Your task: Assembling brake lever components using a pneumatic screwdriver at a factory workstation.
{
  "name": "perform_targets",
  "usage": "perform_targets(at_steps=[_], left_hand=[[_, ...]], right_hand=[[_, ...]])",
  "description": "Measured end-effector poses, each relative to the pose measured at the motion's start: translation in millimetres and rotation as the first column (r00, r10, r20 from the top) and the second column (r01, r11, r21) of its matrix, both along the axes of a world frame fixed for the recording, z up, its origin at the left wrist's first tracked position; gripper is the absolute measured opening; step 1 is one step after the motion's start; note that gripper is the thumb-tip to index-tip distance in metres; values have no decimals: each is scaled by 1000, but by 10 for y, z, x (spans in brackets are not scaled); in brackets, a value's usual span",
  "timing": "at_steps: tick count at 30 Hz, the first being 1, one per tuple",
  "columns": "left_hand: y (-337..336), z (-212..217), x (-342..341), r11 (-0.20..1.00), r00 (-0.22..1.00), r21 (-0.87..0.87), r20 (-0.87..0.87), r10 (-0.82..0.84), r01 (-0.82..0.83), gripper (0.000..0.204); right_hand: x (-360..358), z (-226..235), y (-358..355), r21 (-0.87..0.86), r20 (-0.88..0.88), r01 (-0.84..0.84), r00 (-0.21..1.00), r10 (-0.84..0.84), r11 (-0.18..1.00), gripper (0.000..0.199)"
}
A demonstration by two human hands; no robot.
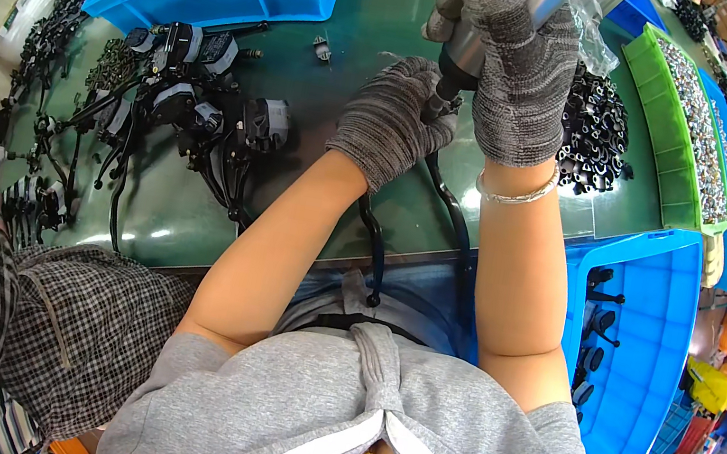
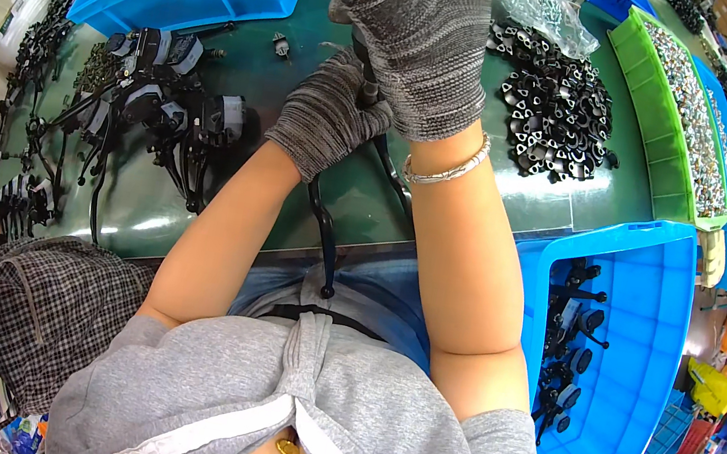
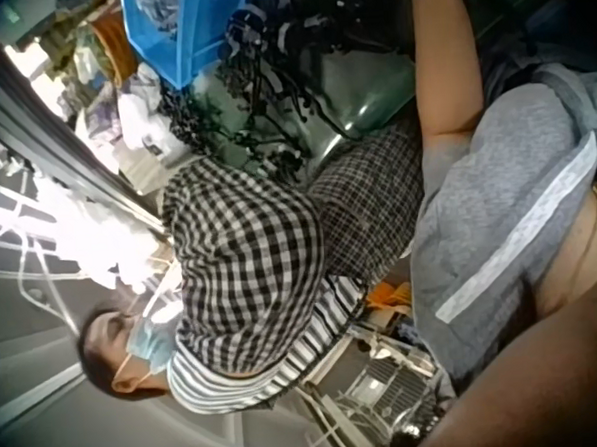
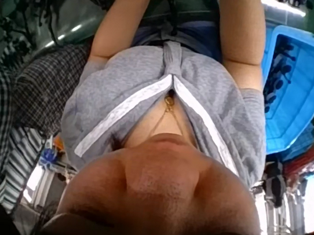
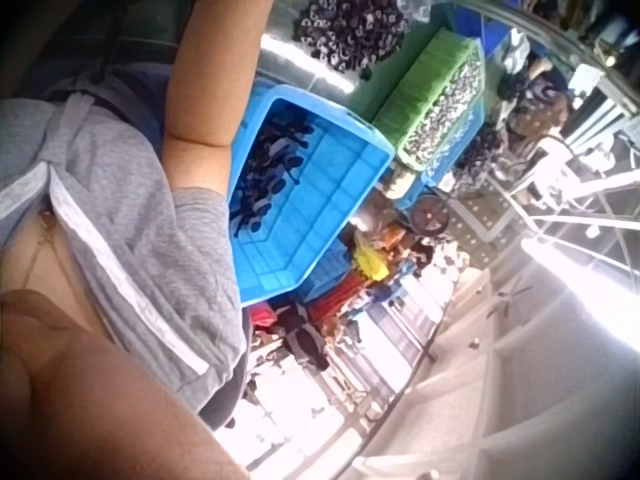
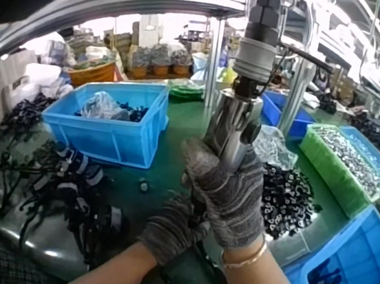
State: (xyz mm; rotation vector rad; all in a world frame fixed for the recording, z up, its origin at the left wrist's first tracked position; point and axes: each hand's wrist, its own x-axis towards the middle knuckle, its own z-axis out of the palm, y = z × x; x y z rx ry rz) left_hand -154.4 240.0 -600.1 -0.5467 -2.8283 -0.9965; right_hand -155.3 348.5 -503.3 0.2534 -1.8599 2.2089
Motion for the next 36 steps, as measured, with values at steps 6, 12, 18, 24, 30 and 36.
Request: perform_targets(at_steps=[6, 12, 18, 24, 30, 36], left_hand=[[-35, -29, -20, 999, 999, -10, 3, -47, 47, 33], [-46, -140, -122, 989, 995, 105, -2, -100, 100, 41], [-13, -61, -341, 985, 977, 116, 156, -144, 126, 43], [24, 85, -859, 956, 948, -289, 316, 37, 59, 56], [-118, 192, -209, 971, 998, -228, -33, 60, -66, 51], [-318, -39, 600, 955, 990, -287, -139, 36, -75, 48]], right_hand=[[46, 24, -16, 94, -65, 64, 996, -58, 994, 29], [-21, 228, 105, -129, -240, 95, 963, -124, 987, 33], [25, -111, 404, -31, -319, 248, 916, -245, 968, 34], [69, -296, 474, -44, -262, 260, 929, -262, 965, 42], [124, -700, 587, 78, -290, 405, 883, -368, 911, 76], [638, -1373, 518, 836, 143, 140, 878, -457, 531, 86]])
